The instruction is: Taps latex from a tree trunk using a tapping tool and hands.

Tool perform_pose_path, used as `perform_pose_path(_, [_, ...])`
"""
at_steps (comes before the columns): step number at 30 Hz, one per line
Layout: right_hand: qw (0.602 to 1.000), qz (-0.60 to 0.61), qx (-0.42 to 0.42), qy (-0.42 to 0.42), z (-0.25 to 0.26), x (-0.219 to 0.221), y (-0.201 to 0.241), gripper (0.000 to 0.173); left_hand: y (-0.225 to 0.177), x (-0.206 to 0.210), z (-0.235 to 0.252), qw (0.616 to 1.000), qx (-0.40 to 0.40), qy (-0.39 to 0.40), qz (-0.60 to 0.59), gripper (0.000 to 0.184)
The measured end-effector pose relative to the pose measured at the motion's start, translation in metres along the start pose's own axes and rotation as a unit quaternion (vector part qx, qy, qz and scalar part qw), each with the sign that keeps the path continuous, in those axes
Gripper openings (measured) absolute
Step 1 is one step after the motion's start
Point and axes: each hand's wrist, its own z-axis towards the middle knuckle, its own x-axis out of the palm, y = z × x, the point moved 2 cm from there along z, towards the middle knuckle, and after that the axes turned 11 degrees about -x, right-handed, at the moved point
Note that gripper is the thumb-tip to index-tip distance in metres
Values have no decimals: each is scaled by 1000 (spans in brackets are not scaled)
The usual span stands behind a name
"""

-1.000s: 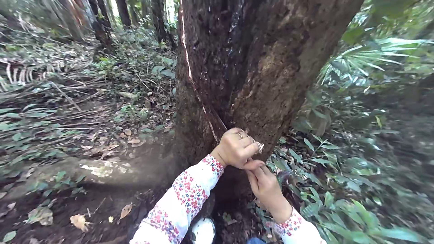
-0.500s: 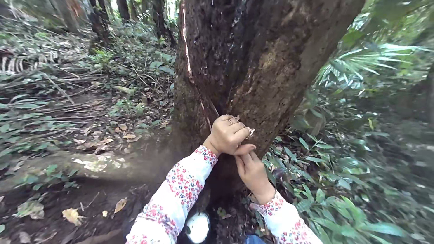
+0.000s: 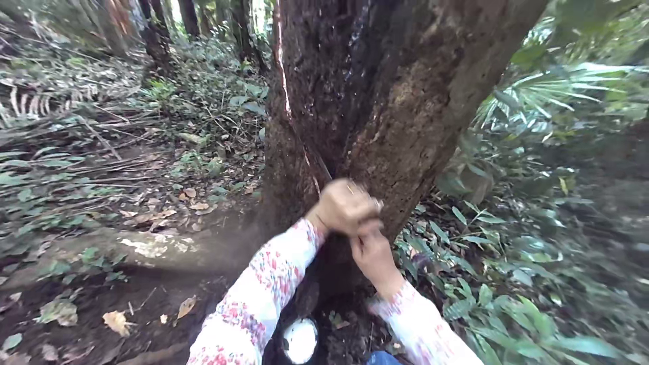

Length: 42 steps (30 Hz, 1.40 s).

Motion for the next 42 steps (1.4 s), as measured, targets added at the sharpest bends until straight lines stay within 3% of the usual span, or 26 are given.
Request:
perform_pose_path(4, [1000,-4,-2,-16,-1,3,-3,22,5,6,-1,998,-6,-49,26,63])
perform_pose_path(7, [1000,-15,-3,-8,-36,-3,-2,25,-21,7,-21,1000,-4,10,-13,62])
perform_pose_path(10, [1000,3,18,-10,-5,13,7,20,-2,-4,-11,1000,-7,18,-6,53])
perform_pose_path(13, [999,-8,4,-49,19,29,8,20,22,-6,4,998,-4,-58,35,61])
perform_pose_path(17, [999,-1,19,-33,-29,8,14,23,-17,-1,-21,999,-19,-6,-27,64])
perform_pose_path(19, [999,5,16,-37,-39,-3,14,26,-29,-5,-23,998,-18,-30,-44,56])
perform_pose_path(23, [997,36,13,-60,-18,-18,13,40,-2,-50,-8,980,-138,-141,-3,15])
perform_pose_path(25, [996,57,18,-71,-14,-23,14,42,39,-69,3,952,-233,-157,117,27])
perform_pose_path(27, [993,78,29,-78,-18,-25,16,43,80,-78,21,915,-357,-61,180,56])
perform_pose_path(29, [991,98,45,-76,-26,-27,20,45,112,-84,37,880,-434,35,191,67])
perform_pose_path(31, [989,116,51,-69,-33,-27,21,45,136,-86,38,890,-415,60,181,56])
perform_pose_path(33, [989,129,48,-62,-38,-27,20,44,144,-85,32,921,-347,25,175,32])
perform_pose_path(35, [988,132,46,-59,-38,-27,19,44,140,-84,30,934,-299,-7,197,21])
perform_pose_path(39, [987,146,52,-43,-27,-25,15,45,92,-75,9,930,-316,60,178,24])
perform_pose_path(42, [991,125,50,-7,-17,-17,11,45,30,-61,-37,964,-231,75,111,19])
